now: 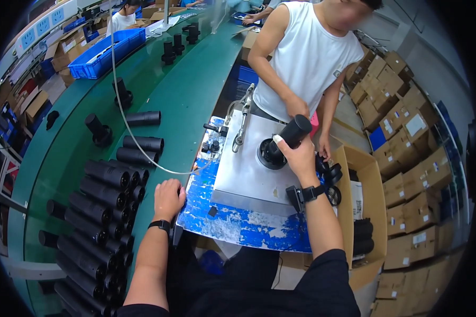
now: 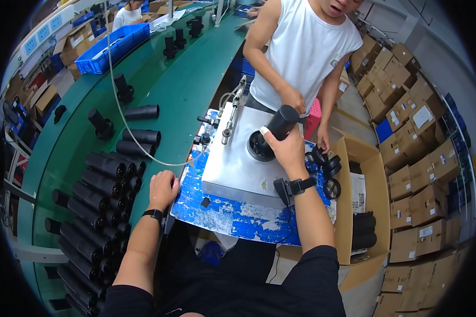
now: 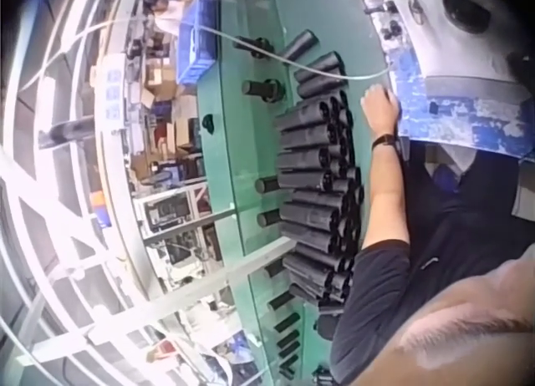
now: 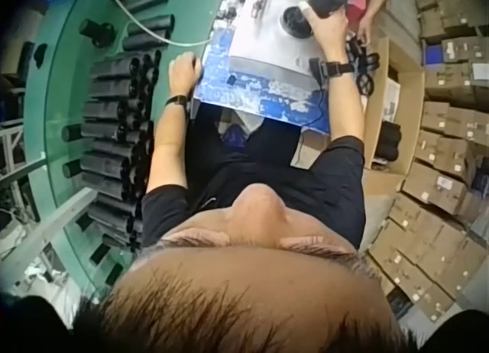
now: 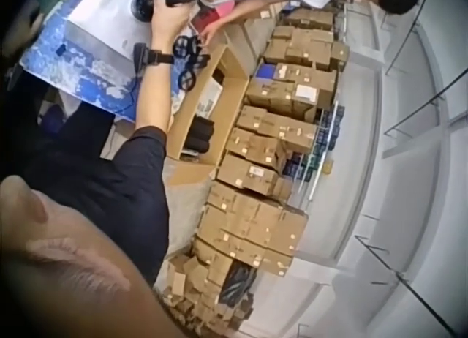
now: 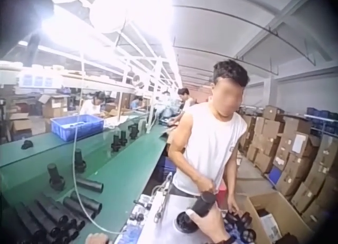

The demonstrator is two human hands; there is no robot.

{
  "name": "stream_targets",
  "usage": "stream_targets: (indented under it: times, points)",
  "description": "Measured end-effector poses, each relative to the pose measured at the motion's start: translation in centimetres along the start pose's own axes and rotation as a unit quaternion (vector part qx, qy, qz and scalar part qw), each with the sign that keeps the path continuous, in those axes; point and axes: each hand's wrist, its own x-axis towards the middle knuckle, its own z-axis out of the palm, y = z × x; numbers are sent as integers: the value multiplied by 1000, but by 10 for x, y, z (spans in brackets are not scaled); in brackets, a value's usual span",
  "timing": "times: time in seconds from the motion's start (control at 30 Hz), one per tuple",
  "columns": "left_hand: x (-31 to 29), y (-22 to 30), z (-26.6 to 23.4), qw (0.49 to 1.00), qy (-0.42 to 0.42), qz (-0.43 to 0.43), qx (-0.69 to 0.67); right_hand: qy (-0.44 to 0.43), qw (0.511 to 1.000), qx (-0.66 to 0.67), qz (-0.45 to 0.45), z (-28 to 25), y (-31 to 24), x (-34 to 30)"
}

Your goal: The person picks up a microphone body and places it into a machine, then fits a shock mount over it. After pressing the components together, the person removes the assembled microphone and places it onto a conveyor belt.

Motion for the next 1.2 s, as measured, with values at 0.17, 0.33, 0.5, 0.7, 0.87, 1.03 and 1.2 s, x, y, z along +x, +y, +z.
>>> stream_targets:
  times: [0.17,0.33,0.5,0.7,0.87,1.03,1.2]
  points:
    - [1,1,5,1000,-1,2,2,-3,1000,-6,22,-4,3,-6]
    - [0,1,4,1000,10,1,-4,-30,997,-58,33,14,-1,-14]
    - [0,2,4,1000,15,2,-8,-59,997,-16,38,6,7,-7]
    - [-4,4,-2,1000,-9,-3,4,25,998,-53,0,6,-7,-4]
    - [-5,6,-2,1000,-5,2,3,38,999,-23,11,11,2,-9]
    - [2,5,2,1000,-10,-1,-1,40,995,-87,-4,13,-1,-3]
    - [1,3,-1,1000,-10,-9,-1,63,998,-26,14,22,6,-9]
